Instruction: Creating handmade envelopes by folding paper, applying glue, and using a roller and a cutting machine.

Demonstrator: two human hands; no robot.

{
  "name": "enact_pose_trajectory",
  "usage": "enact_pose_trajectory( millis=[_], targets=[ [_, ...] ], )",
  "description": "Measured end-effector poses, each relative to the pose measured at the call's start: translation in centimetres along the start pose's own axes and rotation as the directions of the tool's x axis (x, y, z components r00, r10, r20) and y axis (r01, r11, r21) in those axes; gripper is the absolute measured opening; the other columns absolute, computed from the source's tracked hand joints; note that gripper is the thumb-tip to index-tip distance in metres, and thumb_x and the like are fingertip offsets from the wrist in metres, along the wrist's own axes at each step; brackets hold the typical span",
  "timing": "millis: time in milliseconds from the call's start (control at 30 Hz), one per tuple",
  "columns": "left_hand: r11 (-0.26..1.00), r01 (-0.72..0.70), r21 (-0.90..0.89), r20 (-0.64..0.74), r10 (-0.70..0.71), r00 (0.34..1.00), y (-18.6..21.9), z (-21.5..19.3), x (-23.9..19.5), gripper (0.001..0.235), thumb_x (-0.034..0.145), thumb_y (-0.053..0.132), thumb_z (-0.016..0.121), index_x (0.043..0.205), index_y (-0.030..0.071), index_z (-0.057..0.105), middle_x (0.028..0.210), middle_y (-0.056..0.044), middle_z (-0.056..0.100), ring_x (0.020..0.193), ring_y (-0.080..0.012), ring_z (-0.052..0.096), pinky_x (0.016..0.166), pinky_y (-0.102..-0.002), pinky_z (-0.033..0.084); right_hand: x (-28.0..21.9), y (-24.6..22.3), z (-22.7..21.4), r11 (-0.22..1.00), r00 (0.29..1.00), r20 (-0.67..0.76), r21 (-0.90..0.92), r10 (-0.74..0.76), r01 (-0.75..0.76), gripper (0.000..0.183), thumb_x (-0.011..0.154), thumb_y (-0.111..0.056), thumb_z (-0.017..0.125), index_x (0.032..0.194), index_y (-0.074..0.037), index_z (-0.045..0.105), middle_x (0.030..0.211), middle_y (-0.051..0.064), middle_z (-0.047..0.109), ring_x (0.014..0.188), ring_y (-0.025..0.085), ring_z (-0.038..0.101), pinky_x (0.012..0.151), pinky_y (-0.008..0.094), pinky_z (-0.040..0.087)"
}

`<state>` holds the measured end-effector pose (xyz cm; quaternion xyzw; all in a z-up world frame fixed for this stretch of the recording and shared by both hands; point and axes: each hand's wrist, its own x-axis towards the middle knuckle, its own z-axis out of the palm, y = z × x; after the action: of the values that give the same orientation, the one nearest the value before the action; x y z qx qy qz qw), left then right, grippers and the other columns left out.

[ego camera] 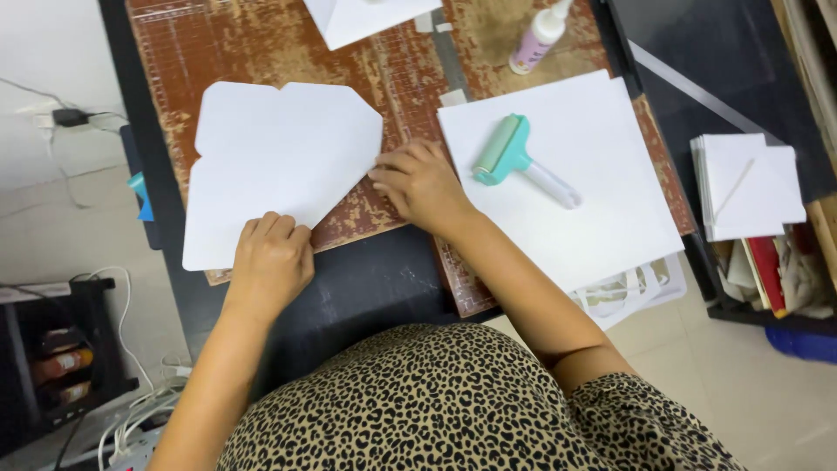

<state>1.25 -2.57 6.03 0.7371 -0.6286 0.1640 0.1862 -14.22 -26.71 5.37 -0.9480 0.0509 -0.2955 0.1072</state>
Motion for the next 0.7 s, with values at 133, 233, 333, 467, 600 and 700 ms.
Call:
enact_pose_trajectory(
  millis=[133, 233, 333, 467, 600, 700],
  targets=[
    [0.998, 0.049, -0.03, 0.068, -0.047, 0.997, 0.8, 1.4, 1.4, 0.006, 0.078, 0.009, 0.07, 0.072, 0.007, 0.07, 0.073, -0.007, 0.054, 0.074, -0.0267, 0.061, 0.066, -0.037, 0.051, -2.7, -1.6, -2.9, 0.995, 0.995, -0.025, 0.003, 0.1, -0.1, 0.014, 0.095, -0.024, 0.072, 0.104, -0.017, 0.08, 0.11, 0.005, 0.075, 0.101, 0.025, 0.065, 0.098, 0.046, 0.047],
    [0.994, 0.073, -0.076, 0.111, -0.064, 0.992, 0.8, 3.0, 2.0, 0.013, 0.078, 0.012, 0.067, 0.074, 0.0, 0.071, 0.079, -0.011, 0.054, 0.077, -0.0303, 0.062, 0.065, -0.038, 0.053, -5.0, -2.1, -4.9, 0.992, 0.99, -0.081, -0.042, 0.117, -0.12, 0.01, 0.096, -0.023, 0.072, 0.097, -0.015, 0.079, 0.106, 0.005, 0.074, 0.099, 0.025, 0.067, 0.096, 0.044, 0.048],
    [0.984, 0.149, -0.098, 0.178, -0.13, 0.976, 0.2, 5.7, 2.3, 0.022, 0.08, 0.017, 0.067, 0.079, -0.004, 0.072, 0.083, -0.015, 0.055, 0.073, -0.034, 0.063, 0.062, -0.043, 0.054, -7.8, -2.0, -7.1, 0.975, 0.973, -0.123, -0.084, 0.193, -0.204, 0.012, 0.098, -0.022, 0.07, 0.094, -0.015, 0.079, 0.105, 0.005, 0.074, 0.094, 0.025, 0.067, 0.093, 0.043, 0.049],
    [0.977, 0.175, -0.125, 0.168, -0.153, 0.974, -1.3, 7.2, 3.7, 0.022, 0.1, 0.021, 0.063, 0.085, 0.005, 0.069, 0.091, -0.013, 0.058, 0.075, -0.0362, 0.064, 0.066, -0.045, 0.054, -11.3, -0.4, -10.6, 0.955, 0.954, -0.185, -0.136, 0.238, -0.265, 0.009, 0.098, -0.011, 0.068, 0.102, -0.011, 0.076, 0.104, 0.007, 0.073, 0.089, 0.027, 0.064, 0.084, 0.042, 0.047],
    [0.997, 0.025, -0.07, 0.048, -0.022, 0.999, -3.0, 7.7, 4.7, 0.012, 0.109, 0.013, 0.065, 0.114, 0.012, 0.077, 0.106, -0.01, 0.064, 0.092, -0.033, 0.065, 0.075, -0.044, 0.055, -15.0, 1.9, -14.1, 0.897, 0.914, -0.262, -0.24, 0.309, -0.372, 0.008, 0.098, -0.006, 0.07, 0.103, -0.011, 0.075, 0.105, 0.006, 0.073, 0.09, 0.027, 0.064, 0.082, 0.043, 0.045],
    [0.995, -0.026, -0.094, 0.034, 0.03, 0.999, -2.4, 6.6, 5.5, 0.033, 0.106, 0.011, 0.062, 0.136, 0.01, 0.076, 0.134, -0.013, 0.067, 0.115, -0.0375, 0.055, 0.098, -0.049, 0.046, -19.4, 6.2, -17.3, 0.781, 0.809, -0.341, -0.255, 0.479, -0.57, 0.018, 0.094, 0.003, 0.065, 0.106, -0.005, 0.077, 0.105, 0.011, 0.076, 0.096, 0.03, 0.066, 0.089, 0.046, 0.046]
  ],
)
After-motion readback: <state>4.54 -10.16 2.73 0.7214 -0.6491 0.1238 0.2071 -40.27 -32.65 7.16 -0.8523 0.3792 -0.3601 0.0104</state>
